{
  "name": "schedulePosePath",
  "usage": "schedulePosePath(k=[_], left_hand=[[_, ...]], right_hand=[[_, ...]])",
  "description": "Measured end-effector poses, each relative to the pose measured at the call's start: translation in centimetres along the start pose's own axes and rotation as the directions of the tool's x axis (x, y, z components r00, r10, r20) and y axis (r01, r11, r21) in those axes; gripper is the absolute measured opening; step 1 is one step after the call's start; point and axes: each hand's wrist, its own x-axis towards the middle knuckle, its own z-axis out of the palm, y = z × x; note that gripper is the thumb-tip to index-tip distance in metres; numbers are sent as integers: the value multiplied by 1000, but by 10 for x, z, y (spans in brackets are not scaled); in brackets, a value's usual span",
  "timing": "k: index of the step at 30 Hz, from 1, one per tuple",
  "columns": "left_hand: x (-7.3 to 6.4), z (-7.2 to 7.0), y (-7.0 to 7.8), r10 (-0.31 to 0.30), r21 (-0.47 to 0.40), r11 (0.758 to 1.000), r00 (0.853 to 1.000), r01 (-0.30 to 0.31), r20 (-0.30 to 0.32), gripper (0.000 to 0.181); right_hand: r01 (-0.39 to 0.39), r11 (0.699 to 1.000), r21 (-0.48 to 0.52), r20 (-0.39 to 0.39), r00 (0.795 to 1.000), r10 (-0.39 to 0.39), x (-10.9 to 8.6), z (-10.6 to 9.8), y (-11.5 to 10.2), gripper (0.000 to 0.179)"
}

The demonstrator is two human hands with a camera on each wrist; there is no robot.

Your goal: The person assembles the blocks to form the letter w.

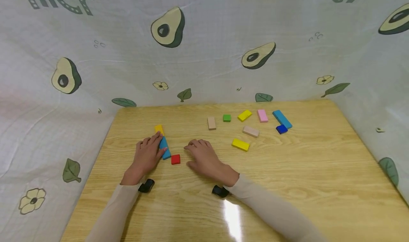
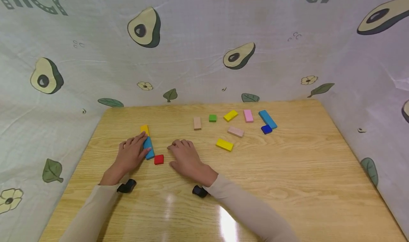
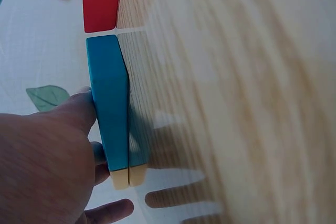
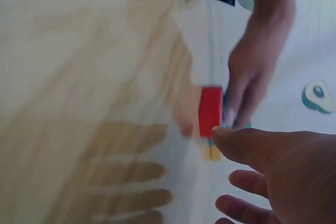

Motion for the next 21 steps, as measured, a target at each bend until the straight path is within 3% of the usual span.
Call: schedulePosePath(k=[6, 21], left_hand=[[0, 0, -2, 0, 1, 1000, 1000, 0, 0, 61], [-1, 0, 1, 5, 0, 1000, 1000, -5, -6, 61]], right_hand=[[-67, 997, 43, -27, 997, 68, -21, -19, 24, 51], [-193, 981, 0, -154, 969, 191, -73, -47, 82, 58]])
